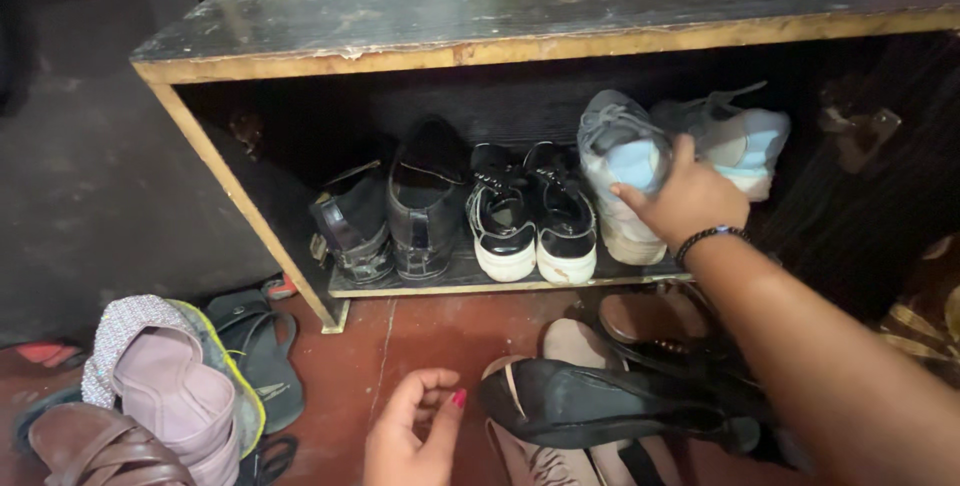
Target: The person organizes a collection of shoes on the floor and a low shelf. They pick up a pair of light blue sneakers, tie the laces, and place them on the shelf. Then they pick up a pair of beige sneakers, tie the laces, and place them on the shelf as well.
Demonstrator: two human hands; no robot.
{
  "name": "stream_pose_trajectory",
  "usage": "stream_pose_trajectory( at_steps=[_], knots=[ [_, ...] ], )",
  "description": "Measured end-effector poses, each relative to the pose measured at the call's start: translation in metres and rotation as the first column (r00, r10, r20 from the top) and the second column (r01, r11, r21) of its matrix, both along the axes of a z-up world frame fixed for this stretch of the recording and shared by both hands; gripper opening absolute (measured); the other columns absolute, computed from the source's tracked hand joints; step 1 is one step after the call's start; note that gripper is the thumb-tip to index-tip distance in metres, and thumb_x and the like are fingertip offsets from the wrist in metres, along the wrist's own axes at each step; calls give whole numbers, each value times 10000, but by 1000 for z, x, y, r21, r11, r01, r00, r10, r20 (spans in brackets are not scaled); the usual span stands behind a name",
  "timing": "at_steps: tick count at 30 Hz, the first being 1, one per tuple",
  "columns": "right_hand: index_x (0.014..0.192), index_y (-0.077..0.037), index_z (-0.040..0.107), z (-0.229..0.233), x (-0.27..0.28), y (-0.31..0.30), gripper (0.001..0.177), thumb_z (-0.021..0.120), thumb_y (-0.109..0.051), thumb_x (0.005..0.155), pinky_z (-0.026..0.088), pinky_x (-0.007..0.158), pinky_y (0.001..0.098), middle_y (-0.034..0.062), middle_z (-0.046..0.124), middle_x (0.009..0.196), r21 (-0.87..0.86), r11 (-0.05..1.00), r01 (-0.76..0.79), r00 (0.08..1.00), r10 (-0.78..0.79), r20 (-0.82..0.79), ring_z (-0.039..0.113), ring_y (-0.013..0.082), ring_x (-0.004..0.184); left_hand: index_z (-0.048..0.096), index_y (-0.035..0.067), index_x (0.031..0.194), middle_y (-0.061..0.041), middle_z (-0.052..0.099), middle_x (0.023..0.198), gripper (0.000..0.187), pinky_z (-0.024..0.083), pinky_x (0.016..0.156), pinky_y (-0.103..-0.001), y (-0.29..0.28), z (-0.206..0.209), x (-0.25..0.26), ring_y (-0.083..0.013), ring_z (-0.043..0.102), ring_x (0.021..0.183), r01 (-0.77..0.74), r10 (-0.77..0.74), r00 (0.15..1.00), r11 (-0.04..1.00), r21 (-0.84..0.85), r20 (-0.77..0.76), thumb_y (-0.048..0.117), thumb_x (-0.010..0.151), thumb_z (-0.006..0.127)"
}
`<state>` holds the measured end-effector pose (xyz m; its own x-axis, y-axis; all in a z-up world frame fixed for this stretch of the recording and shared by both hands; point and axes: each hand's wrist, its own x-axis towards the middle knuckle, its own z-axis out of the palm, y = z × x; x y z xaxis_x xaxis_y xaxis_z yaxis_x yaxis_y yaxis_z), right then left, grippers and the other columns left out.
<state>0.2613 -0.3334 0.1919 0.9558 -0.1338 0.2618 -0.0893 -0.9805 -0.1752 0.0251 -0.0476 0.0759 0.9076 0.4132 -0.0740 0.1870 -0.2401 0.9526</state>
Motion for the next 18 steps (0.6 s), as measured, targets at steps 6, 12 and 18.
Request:
stream_pose_trajectory(
  at_steps=[6, 12, 18],
  knots=[
    [1353, 31, 473, -49, 15, -16, 1017, 730, -779, 794, 559, 848, 505, 287, 720, 1075, 147, 988, 43, 999, -42, -12, 713, 433, 995, 754, 103, 1071, -83, 805, 999, 232, 586, 830, -342, -49, 42, 25, -209, 789, 947, 96, -176, 920, 968, 234, 351, 102, 839, 752],
    [1473, -62, 402, -93, 4, -34, 1040, 839, -532, 655, 529, 908, 504, 293, 681, 1171, 435, 893, -113, 993, 86, 80, 676, 446, 1064, 201, 195, 1633, -306, 628, 1177, 911, 492, 950, -494, -145, 94, 171, -464, 627, 1089, 356, -422, 906, 807, 471, 38, 254, 899, 737],
    [1395, -131, 513, -95, 12, -25, 768, 823, -407, 749, 542, 864, 532, 276, 691, 1126, 415, 910, -20, 999, 36, -31, 688, 452, 988, 228, 269, 1573, -249, 551, 1353, 1024, 491, 1011, -482, -186, 113, 252, -420, 593, 1225, 285, -140, 927, 867, 409, -349, 425, 773, 847]
  ],
)
